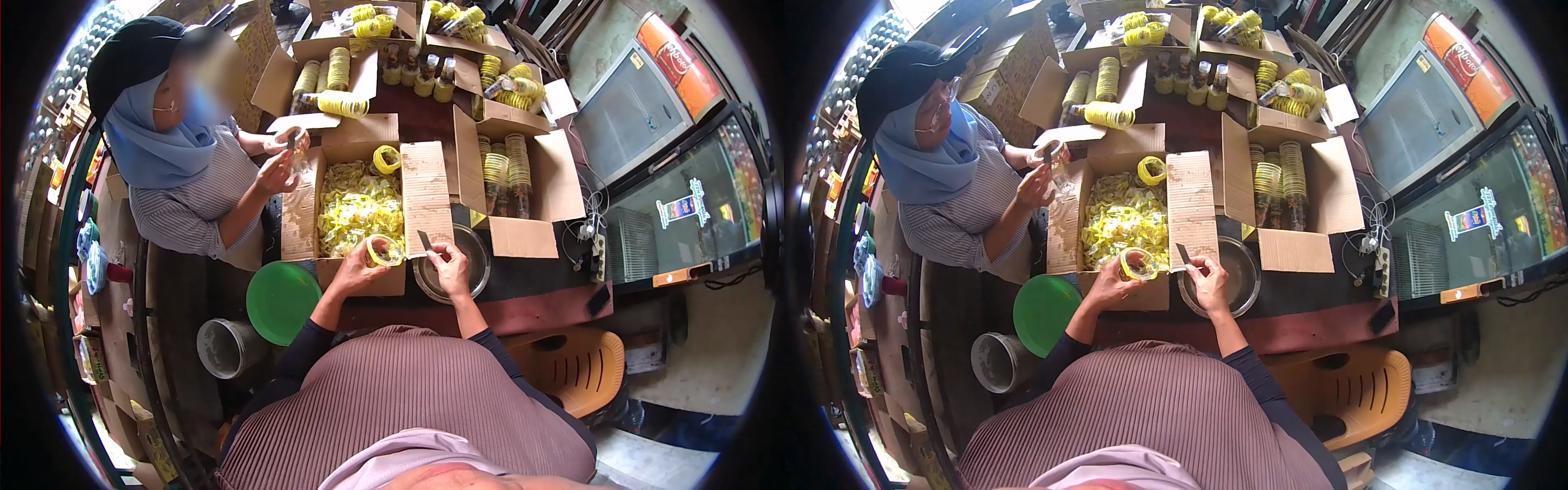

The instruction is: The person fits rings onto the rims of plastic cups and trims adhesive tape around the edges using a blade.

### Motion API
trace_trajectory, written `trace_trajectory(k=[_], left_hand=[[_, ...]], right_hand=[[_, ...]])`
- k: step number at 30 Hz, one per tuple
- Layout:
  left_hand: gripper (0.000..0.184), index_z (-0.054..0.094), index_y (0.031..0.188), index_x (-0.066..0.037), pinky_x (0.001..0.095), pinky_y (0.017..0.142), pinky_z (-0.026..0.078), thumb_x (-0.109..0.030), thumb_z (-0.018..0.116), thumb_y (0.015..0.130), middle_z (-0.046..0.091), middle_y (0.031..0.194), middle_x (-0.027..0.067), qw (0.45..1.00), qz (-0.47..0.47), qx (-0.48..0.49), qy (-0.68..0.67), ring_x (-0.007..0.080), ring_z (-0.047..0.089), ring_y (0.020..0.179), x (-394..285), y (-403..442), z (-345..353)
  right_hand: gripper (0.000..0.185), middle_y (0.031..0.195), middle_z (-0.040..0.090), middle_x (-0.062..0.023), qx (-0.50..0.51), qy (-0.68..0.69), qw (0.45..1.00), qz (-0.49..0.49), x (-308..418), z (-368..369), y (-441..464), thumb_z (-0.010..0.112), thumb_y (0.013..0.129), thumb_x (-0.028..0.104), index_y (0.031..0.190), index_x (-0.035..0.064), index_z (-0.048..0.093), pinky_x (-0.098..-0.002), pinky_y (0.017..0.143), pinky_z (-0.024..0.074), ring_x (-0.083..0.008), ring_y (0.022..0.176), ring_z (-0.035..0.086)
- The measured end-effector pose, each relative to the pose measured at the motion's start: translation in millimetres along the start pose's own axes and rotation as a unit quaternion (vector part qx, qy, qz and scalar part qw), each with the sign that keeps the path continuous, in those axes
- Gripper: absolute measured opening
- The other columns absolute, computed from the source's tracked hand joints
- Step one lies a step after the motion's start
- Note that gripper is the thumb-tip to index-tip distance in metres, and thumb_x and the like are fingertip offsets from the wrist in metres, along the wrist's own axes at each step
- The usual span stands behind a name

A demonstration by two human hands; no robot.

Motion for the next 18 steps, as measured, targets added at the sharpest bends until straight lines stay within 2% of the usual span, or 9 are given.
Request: trace_trajectory(k=[2, 4, 6, 8, 10, 13, 14, 16, 18], left_hand=[[0.051, 0.053, 0.121, -0.002, 0.0319, 0.088, 0.049, -0.011, 0.074, 0.075, 0.063, 0.107, 0.0095, 1.0, 0.002, 0.004, 0.006, 0.0178, 0.061, 0.098, 1, 1, -2], [0.053, 0.052, 0.123, -0.002, 0.0322, 0.087, 0.049, -0.012, 0.073, 0.075, 0.063, 0.107, 0.0106, 1.0, 0.002, 0.011, 0.011, 0.0188, 0.061, 0.099, -7, 1, -3], [0.057, 0.049, 0.124, 0.0, 0.0324, 0.087, 0.05, -0.01, 0.074, 0.074, 0.063, 0.107, 0.0125, 0.997, 0.008, -0.011, 0.078, 0.0176, 0.061, 0.099, -14, -1, -9], [0.059, 0.047, 0.123, 0.0, 0.033, 0.088, 0.05, -0.012, 0.074, 0.072, 0.064, 0.105, 0.0137, 0.998, -0.009, -0.02, 0.054, 0.019, 0.062, 0.098, -4, -1, -12], [0.06, 0.046, 0.124, 0.001, 0.0332, 0.088, 0.05, -0.013, 0.073, 0.072, 0.064, 0.105, 0.0125, 0.996, 0.017, -0.027, 0.082, 0.0191, 0.062, 0.098, -1, -4, -16], [0.056, 0.047, 0.123, 0.0, 0.0326, 0.085, 0.051, -0.012, 0.07, 0.073, 0.063, 0.106, 0.012, 0.999, 0.0, -0.008, 0.053, 0.019, 0.062, 0.098, 5, -6, -14], [0.054, 0.049, 0.122, -0.001, 0.0321, 0.082, 0.052, -0.011, 0.07, 0.073, 0.063, 0.106, 0.012, 0.999, 0.004, -0.003, 0.046, 0.0189, 0.062, 0.096, 4, -7, -14], [0.054, 0.048, 0.123, -0.001, 0.0314, 0.08, 0.053, -0.01, 0.069, 0.073, 0.061, 0.108, 0.0116, 0.999, 0.001, 0.001, 0.034, 0.0181, 0.062, 0.096, 6, -7, -10], [0.054, 0.048, 0.123, -0.001, 0.0319, 0.084, 0.052, -0.009, 0.068, 0.073, 0.06, 0.109, 0.0108, 1.0, -0.016, 0.001, 0.004, 0.0188, 0.061, 0.098, 8, -7, -7]], right_hand=[[0.014, 0.072, 0.064, 0.0004, 0.005, 0.02, 1.0, -0.011, -7, -7, 0, 0.072, 0.083, 0.009, 0.093, 0.0006, 0.068, -0.0213, 0.056, 0.0453, -0.0052, 0.062, 0.056], [0.015, 0.076, 0.065, -0.0014, -0.01, -0.037, 0.999, -0.026, -17, -21, -2, 0.072, 0.082, 0.008, 0.094, 0.0, 0.068, -0.022, 0.059, 0.047, -0.0066, 0.064, 0.057], [0.016, 0.084, 0.066, -0.0088, -0.046, -0.065, 0.997, -0.01, -27, -45, -9, 0.073, 0.079, 0.009, 0.093, 0.0014, 0.069, -0.0291, 0.067, 0.0512, -0.0161, 0.072, 0.064], [0.015, 0.087, 0.066, -0.0091, -0.088, -0.089, 0.992, -0.009, -37, -73, -21, 0.072, 0.079, 0.005, 0.093, 0.0013, 0.068, -0.0294, 0.069, 0.0518, -0.0167, 0.074, 0.064], [0.016, 0.089, 0.065, -0.0085, -0.149, -0.082, 0.985, 0.021, -69, -102, -35, 0.069, 0.079, 0.001, 0.095, 0.0006, 0.066, -0.0292, 0.07, 0.0518, -0.0165, 0.075, 0.063], [0.018, 0.086, 0.065, -0.0032, -0.192, -0.085, 0.977, 0.024, -120, -139, -58, 0.062, 0.08, -0.005, 0.097, 0.0008, 0.065, -0.0265, 0.071, 0.0505, -0.0111, 0.076, 0.059], [0.021, 0.087, 0.064, -0.0038, -0.202, -0.111, 0.972, 0.05, -131, -148, -67, 0.061, 0.08, -0.006, 0.1, 0.0013, 0.064, -0.026, 0.071, 0.0504, -0.0111, 0.079, 0.059], [0.023, 0.09, 0.063, -0.0077, -0.233, -0.09, 0.949, 0.192, -145, -160, -87, 0.062, 0.08, -0.003, 0.102, 0.0009, 0.063, -0.0302, 0.073, 0.0513, -0.0157, 0.08, 0.061], [0.025, 0.09, 0.064, -0.0075, -0.244, -0.094, 0.939, 0.223, -175, -167, -91, 0.064, 0.08, -0.002, 0.105, 0.0012, 0.062, -0.031, 0.074, 0.0517, -0.016, 0.081, 0.061]])
Point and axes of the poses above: each hand's wrist, its own y-axis towards the middle knuckle, its own z-axis out of the palm, x = y × z, the point moved 6 cm from there along y, towards the middle knuckle
